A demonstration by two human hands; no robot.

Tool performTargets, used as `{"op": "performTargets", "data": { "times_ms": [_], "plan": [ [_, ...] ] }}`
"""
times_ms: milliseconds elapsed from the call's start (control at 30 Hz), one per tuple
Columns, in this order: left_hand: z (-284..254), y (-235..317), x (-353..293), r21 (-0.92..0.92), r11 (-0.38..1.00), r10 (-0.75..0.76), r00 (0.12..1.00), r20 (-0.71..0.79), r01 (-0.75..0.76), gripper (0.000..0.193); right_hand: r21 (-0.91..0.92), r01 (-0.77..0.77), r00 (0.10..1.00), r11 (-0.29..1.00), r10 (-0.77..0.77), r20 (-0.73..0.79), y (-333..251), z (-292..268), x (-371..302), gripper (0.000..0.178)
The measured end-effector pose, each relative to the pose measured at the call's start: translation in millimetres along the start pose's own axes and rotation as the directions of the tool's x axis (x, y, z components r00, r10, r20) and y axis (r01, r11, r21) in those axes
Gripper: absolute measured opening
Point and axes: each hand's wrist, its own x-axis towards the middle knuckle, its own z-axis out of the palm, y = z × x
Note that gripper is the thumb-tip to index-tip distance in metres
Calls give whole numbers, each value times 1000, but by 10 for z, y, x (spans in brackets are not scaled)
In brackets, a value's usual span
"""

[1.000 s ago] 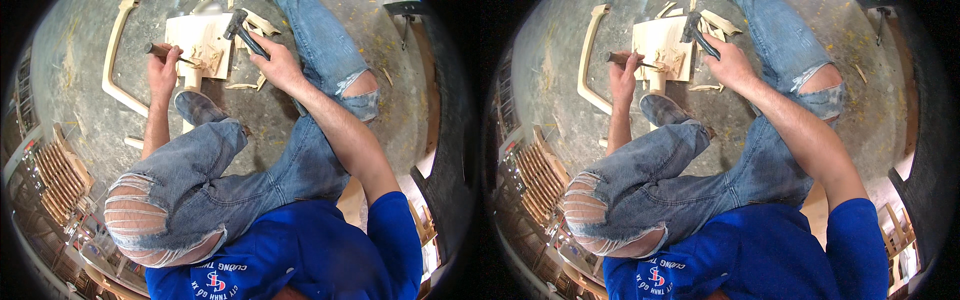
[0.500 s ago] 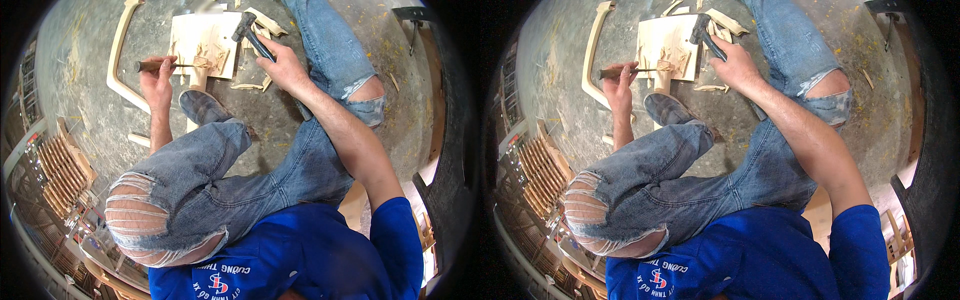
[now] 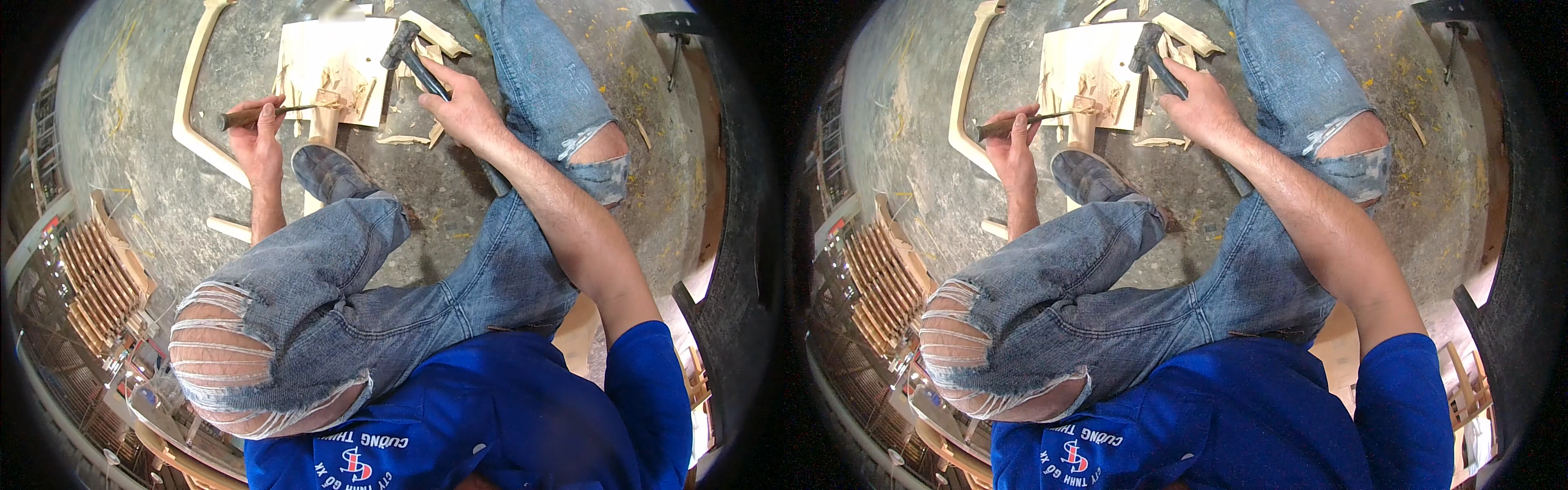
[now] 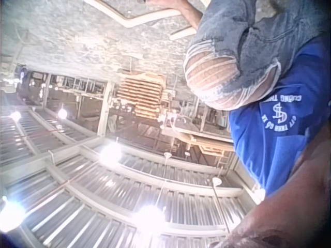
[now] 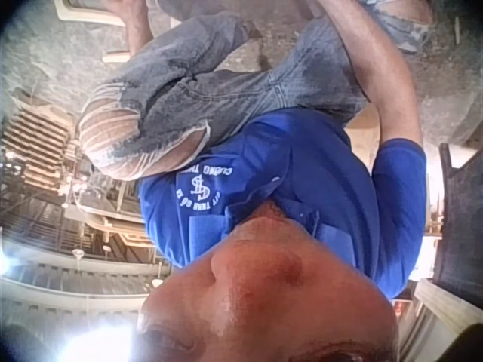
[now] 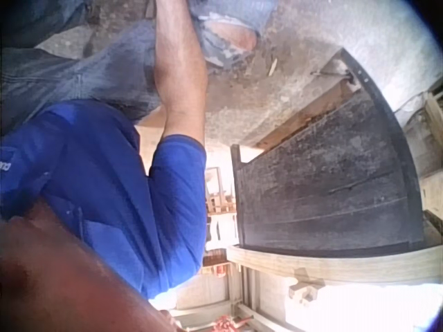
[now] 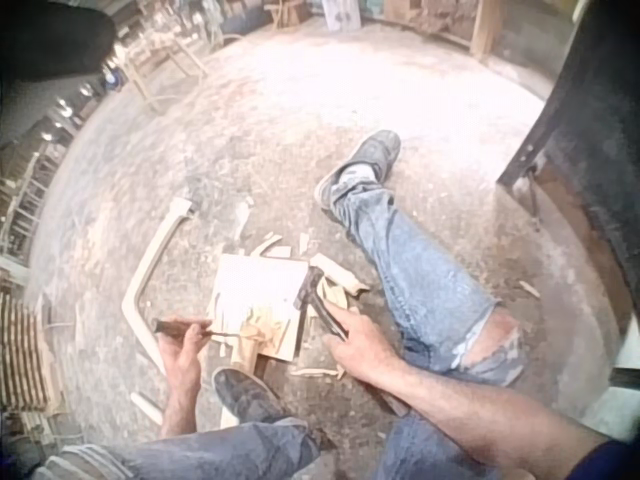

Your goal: The person sits on the floor and uses a chisel and hammer to carve a curved wooden piece. They repeatedly position the chisel and strike it to remove wood shavings, occasionally adjusting the piece's orientation.

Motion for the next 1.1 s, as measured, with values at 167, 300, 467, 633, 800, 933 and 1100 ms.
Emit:
{"op": "performTargets", "data": {
  "times_ms": [167, 300, 467, 633, 800, 933, 1100],
  "plan": [
    [-31, -20, -57, -76, 997, -16, 998, -64, 11, 22, -9, -41, 998, 999, 41, 39, -54, -22, -12, 69],
    [-81, -25, -139, -112, 992, -63, 992, -109, 51, 21, -9, -48, 998, 999, 48, 40, -45, -9, -17, 69],
    [-143, 38, -301, -61, 992, -115, 987, -114, 109, 20, 9, -78, 996, 997, 77, 53, -84, -33, -53, 70],
    [-124, -38, -465, -92, 995, -40, 991, -127, 28, 21, -14, -20, 1000, 1000, 20, 10, 19, 24, -8, 71],
    [-78, -72, -576, -138, 989, -81, 979, -186, 55, 20, 16, -55, 998, 998, 54, 34, -25, 4, -34, 72],
    [-89, -127, -615, -227, 972, -119, 965, -234, 65, 18, 13, -91, 993, 996, 89, 81, -48, -15, -32, 72],
    [-82, -161, -632, -285, 957, -131, 962, -239, 59, 17, -44, -88, 994, 995, 90, 55, -25, 3, -23, 72]
  ]
}}
